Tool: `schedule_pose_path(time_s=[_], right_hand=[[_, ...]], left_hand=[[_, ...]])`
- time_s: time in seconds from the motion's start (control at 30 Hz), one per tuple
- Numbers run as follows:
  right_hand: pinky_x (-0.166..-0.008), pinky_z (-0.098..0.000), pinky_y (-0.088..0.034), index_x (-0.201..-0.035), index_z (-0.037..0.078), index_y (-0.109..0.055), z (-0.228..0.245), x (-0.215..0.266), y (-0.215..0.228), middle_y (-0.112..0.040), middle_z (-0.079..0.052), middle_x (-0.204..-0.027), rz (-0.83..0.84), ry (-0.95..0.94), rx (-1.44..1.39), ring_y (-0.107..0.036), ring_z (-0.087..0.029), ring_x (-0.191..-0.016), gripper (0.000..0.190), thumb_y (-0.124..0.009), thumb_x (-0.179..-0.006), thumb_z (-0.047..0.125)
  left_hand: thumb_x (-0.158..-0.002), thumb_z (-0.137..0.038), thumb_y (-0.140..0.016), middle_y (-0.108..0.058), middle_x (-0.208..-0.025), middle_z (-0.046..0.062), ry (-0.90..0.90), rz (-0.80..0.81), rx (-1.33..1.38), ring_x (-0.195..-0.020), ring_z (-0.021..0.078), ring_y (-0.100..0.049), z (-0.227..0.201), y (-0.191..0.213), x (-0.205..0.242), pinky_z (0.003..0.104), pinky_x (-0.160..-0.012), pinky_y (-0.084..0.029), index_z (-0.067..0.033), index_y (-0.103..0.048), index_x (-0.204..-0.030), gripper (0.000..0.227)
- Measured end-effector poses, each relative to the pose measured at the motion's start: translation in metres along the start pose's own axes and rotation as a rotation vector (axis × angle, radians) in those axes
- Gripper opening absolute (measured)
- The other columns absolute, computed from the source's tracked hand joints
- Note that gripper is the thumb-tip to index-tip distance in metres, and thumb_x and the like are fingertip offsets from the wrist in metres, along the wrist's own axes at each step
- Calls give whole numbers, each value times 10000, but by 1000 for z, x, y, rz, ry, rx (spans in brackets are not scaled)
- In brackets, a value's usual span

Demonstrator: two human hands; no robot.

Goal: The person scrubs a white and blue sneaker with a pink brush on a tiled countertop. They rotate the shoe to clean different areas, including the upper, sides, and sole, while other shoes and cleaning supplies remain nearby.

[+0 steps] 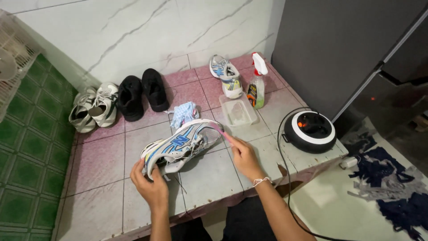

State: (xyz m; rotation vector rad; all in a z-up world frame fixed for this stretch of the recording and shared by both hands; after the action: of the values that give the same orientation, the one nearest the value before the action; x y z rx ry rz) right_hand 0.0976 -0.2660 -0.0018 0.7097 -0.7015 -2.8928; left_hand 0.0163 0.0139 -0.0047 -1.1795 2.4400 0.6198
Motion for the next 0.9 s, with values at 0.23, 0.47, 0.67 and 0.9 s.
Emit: schedule_pose_path(time_s=[0.23, 0.47, 0.67, 0.9], right_hand=[[-466, -266, -327, -1426, 231, -568, 10, 1, 2, -741, -56, -1249, -10, -59, 15, -346, -100, -503, 532, -481, -953, 4], [-419, -206, -370, -1440, 241, -528, 3, 5, -5, -660, -111, -1376, 127, -27, 38, -367, -63, -479, 556, -515, -942, -6], [-351, -132, -347, -1441, 244, -517, 7, 6, 4, -591, -103, -1460, -69, -163, -18, -336, -18, -414, 495, -492, -985, 51], [-562, -347, -440, -1434, 280, -573, -5, -26, 44, -726, -58, -1230, -220, -511, 162, -591, -194, -633, 482, -426, -998, 137]], left_hand=[[-947, -62, -612, -504, -1361, 162, 78, 9, 28, -1311, 320, -489, -4, 1, -1, 468, -1132, -384, -11, -557, -1304, 365], [-950, -85, -587, -464, -1343, 174, 2, 19, 52, -1299, 324, -480, 1, -1, 0, 448, -1102, -406, -1, -529, -1338, 401], [-841, -9, -542, -416, -1383, 166, 19, 71, 10, -1333, 347, -422, 2, -1, 0, 514, -1129, -351, -76, -544, -1358, 521], [-758, 79, -429, -452, -1535, 148, -56, 176, 84, -1456, 340, -372, 4, -2, -10, 505, -1210, -286, -98, -564, -1354, 636]])
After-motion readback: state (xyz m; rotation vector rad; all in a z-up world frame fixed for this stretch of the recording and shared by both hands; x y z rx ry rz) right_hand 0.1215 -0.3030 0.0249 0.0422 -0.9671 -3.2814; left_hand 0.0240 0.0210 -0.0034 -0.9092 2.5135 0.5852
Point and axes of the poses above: each hand's wrist, its own x-axis away from the middle knuckle, its own y-axis out of the back of the hand, z = x × y, the point moved 2 cm from there along -x, towards the middle knuckle
